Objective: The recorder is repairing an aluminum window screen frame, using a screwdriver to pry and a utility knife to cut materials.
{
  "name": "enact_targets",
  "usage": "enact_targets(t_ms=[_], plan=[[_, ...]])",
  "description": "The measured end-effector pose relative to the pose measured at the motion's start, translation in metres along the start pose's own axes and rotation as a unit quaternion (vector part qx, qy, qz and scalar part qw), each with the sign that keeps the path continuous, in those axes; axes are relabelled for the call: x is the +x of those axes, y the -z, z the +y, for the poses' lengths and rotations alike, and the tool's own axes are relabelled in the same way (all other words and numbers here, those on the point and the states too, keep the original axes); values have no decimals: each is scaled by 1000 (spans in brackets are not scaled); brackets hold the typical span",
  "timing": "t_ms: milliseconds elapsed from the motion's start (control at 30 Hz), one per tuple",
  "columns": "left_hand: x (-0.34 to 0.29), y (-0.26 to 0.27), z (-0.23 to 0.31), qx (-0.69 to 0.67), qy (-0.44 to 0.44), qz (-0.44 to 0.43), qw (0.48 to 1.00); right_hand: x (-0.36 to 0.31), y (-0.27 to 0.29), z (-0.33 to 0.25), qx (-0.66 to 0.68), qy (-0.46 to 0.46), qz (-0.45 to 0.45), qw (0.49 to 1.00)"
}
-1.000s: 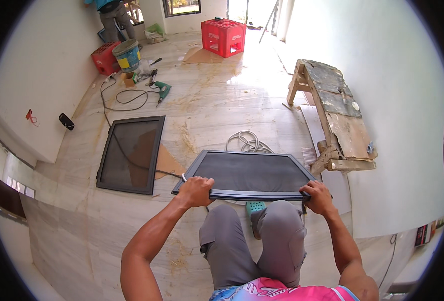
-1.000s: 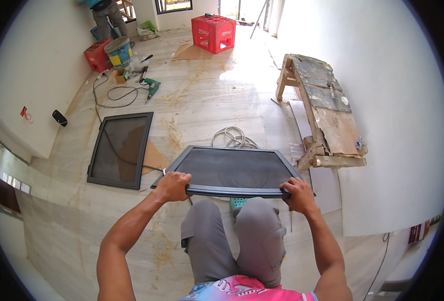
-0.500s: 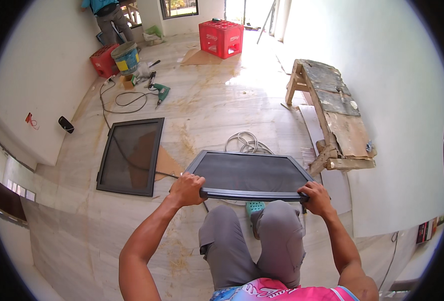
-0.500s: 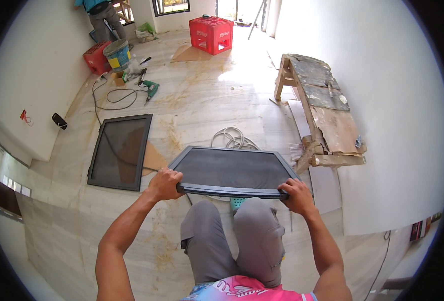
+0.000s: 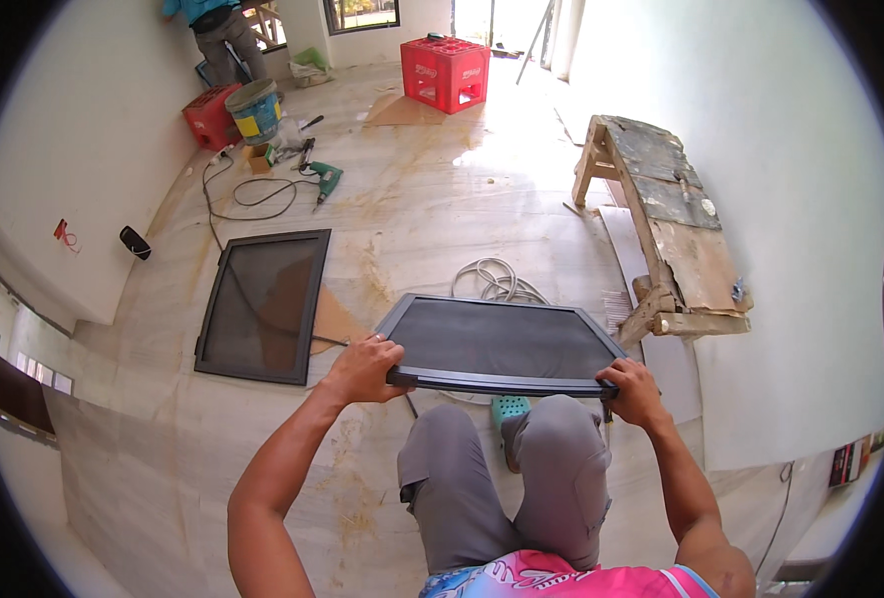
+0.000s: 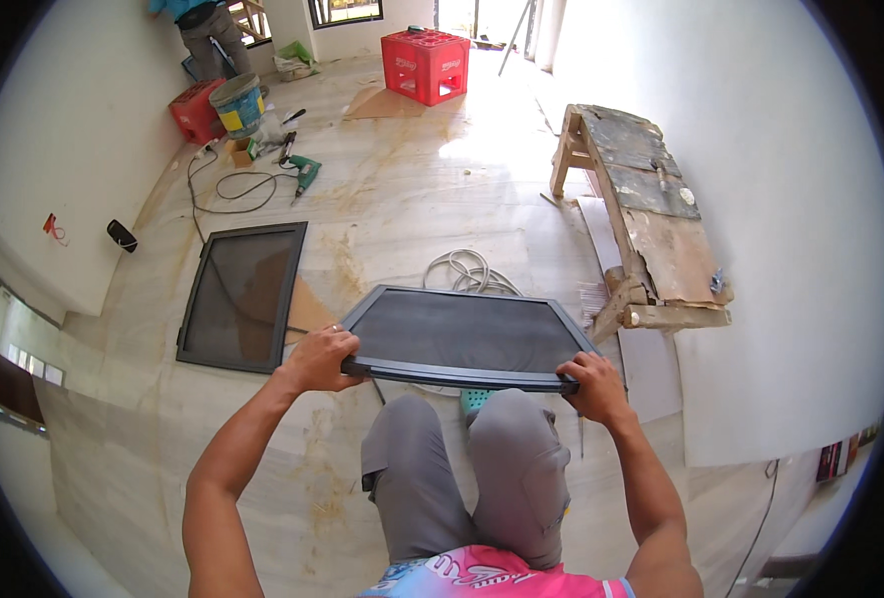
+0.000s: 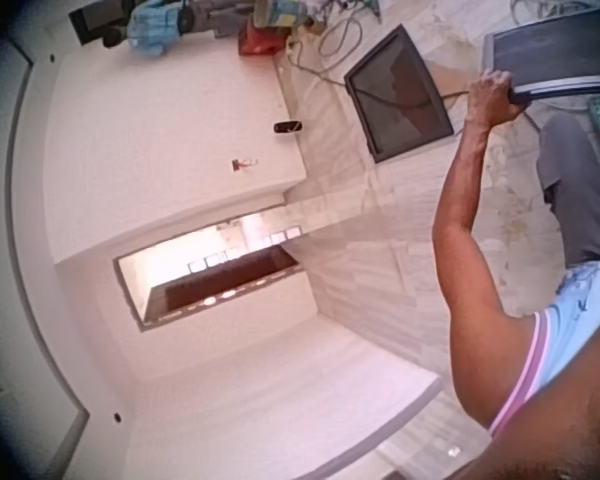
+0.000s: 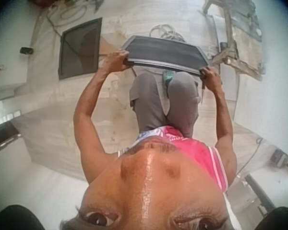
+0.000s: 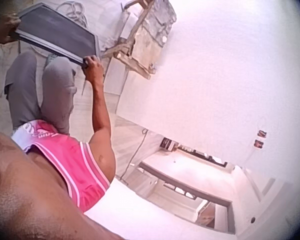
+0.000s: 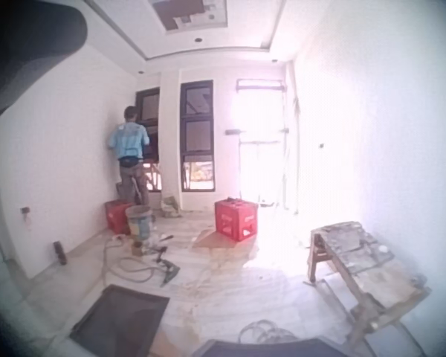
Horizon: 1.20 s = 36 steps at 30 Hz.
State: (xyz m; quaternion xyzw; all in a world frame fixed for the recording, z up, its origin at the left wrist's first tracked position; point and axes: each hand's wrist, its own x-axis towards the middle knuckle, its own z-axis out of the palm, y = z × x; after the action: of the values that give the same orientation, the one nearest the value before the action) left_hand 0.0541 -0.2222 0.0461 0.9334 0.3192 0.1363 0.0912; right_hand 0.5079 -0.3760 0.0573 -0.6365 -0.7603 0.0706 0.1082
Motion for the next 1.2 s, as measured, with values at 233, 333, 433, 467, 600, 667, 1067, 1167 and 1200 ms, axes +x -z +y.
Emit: enact_targets(t_ms=[233,333,433,467,600,667,1067,1167,1200], plan=[[-5,-6,-1,16,13,-23,1000,6,1,-1,2,13,-8,1000],[-2,-7,0,11,20,-47,999,5,5,-1,-2,4,-6,1000],[-3,-5,-2,1,18,-54,998,6,4,-2,-5,8,-6,1000],[-4,-4,-1,1,19,-55,998,6,3,-1,-4,5,-5,1000],[-8,1,-6,8,-9,19,1000,4,0,1,5,2,1,1000],[-7,1,-9,14,-13,30,999,4,0,-1,6,4,5,1000],[-9,-8,6,-22,27,-16,999,-11,9,-19,-62,-70,40,995],[-4,1,26,-43,91,-66,993,-39,-17,-30,-41,-174,240,954],[-2,-1,31,-48,102,-43,993,-47,-30,-30,22,-237,367,899]])
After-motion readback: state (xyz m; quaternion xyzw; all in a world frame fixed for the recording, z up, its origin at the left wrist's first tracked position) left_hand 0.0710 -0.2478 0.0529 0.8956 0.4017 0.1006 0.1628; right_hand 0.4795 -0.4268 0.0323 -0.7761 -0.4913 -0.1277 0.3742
